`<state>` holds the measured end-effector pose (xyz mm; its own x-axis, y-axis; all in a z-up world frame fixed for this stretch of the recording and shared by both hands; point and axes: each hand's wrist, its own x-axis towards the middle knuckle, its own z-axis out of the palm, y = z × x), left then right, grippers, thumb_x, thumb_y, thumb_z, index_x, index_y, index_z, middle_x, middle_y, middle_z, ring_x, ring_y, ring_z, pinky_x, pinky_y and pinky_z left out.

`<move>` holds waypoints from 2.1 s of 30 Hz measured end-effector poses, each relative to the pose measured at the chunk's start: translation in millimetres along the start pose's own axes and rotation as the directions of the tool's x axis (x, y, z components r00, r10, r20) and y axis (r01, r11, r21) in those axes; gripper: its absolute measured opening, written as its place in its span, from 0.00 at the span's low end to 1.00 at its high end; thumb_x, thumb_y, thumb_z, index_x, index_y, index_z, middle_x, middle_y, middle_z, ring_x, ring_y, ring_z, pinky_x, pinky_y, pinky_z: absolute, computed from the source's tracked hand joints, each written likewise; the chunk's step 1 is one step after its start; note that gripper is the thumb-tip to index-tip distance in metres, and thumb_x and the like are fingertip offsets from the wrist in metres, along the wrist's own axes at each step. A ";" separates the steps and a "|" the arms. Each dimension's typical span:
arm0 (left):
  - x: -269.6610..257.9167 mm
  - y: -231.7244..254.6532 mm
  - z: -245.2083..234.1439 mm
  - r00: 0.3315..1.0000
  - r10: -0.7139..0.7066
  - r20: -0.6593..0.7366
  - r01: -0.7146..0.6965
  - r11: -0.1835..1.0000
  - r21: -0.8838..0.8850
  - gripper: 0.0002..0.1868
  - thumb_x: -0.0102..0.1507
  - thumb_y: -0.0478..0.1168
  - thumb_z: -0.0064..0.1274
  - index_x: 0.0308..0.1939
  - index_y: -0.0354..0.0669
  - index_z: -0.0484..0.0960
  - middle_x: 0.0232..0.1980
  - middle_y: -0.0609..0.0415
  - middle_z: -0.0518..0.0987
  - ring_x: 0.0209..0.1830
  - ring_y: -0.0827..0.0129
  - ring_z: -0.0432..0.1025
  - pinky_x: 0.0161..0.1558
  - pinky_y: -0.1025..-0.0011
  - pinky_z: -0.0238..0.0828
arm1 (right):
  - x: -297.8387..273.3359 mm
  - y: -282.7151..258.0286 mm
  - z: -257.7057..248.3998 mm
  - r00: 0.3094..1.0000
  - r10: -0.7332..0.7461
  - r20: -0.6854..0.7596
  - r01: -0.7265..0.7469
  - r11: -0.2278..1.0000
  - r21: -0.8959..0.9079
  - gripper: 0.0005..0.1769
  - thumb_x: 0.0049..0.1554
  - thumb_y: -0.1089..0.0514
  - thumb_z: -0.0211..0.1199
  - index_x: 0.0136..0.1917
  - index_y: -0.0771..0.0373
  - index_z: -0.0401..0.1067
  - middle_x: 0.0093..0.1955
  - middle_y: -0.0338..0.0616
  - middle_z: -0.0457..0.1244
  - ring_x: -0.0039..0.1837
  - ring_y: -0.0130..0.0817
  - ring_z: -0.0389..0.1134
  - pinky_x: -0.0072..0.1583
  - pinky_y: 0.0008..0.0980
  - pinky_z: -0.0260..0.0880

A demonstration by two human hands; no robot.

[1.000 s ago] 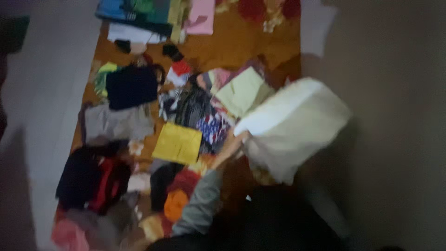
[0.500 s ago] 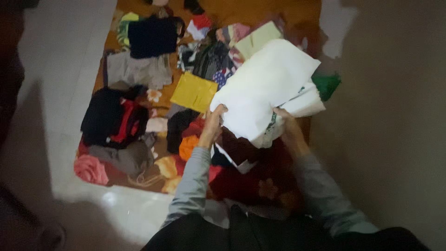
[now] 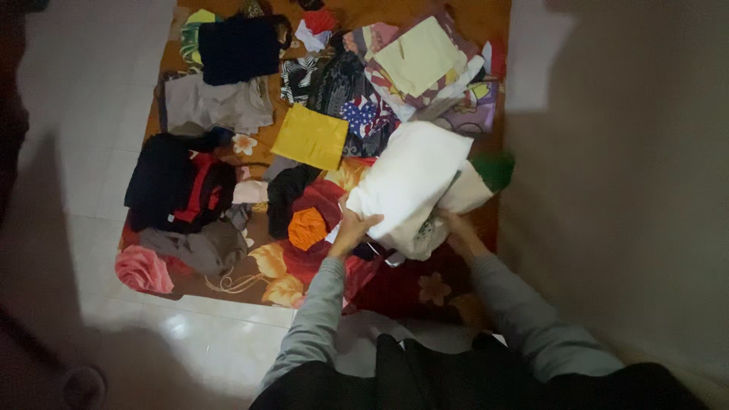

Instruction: The person folds several pieces of clothing by hand on a bed, stacking them into a pile, and then places the stack into a closet.

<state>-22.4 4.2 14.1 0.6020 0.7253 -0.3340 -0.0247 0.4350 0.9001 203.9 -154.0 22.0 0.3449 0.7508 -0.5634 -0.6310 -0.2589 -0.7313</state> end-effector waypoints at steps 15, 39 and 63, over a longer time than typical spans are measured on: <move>22.3 73.7 97.3 0.925 0.294 0.240 -0.289 0.136 0.948 0.56 0.49 0.68 0.67 0.71 0.42 0.61 0.75 0.42 0.61 0.76 0.41 0.51 0.62 0.28 0.45 | -8.9 -40.2 -35.2 0.644 -0.413 -0.644 0.121 0.886 -0.448 0.59 0.55 0.49 0.74 0.82 0.58 0.35 0.82 0.57 0.39 0.80 0.54 0.43 0.75 0.56 0.45; 61.4 -6.2 126.2 0.938 0.181 0.296 -0.300 -0.007 0.954 0.49 0.56 0.66 0.58 0.79 0.65 0.58 0.84 0.51 0.45 0.83 0.43 0.31 0.70 0.27 0.32 | 250.7 -130.7 -0.2 0.794 -0.539 0.283 0.545 0.421 -0.725 0.09 0.58 0.56 0.61 0.50 0.60 0.72 0.46 0.47 0.67 0.50 0.39 0.70 0.56 0.38 0.69; 79.7 -69.2 106.3 0.741 0.530 0.411 -0.234 -0.369 0.899 0.46 0.64 0.78 0.45 0.81 0.67 0.59 0.84 0.49 0.54 0.81 0.45 0.51 0.67 0.36 0.53 | 392.4 -268.7 -47.2 0.959 -0.226 0.171 0.267 0.513 -0.816 0.16 0.64 0.55 0.56 0.59 0.65 0.76 0.49 0.47 0.70 0.47 0.35 0.69 0.49 0.38 0.70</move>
<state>112.1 -24.8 -45.1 0.7614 0.5490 0.3447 0.5857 -0.8105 -0.0027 541.6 181.4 -20.7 0.3542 0.8826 -0.3092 0.3351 -0.4285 -0.8391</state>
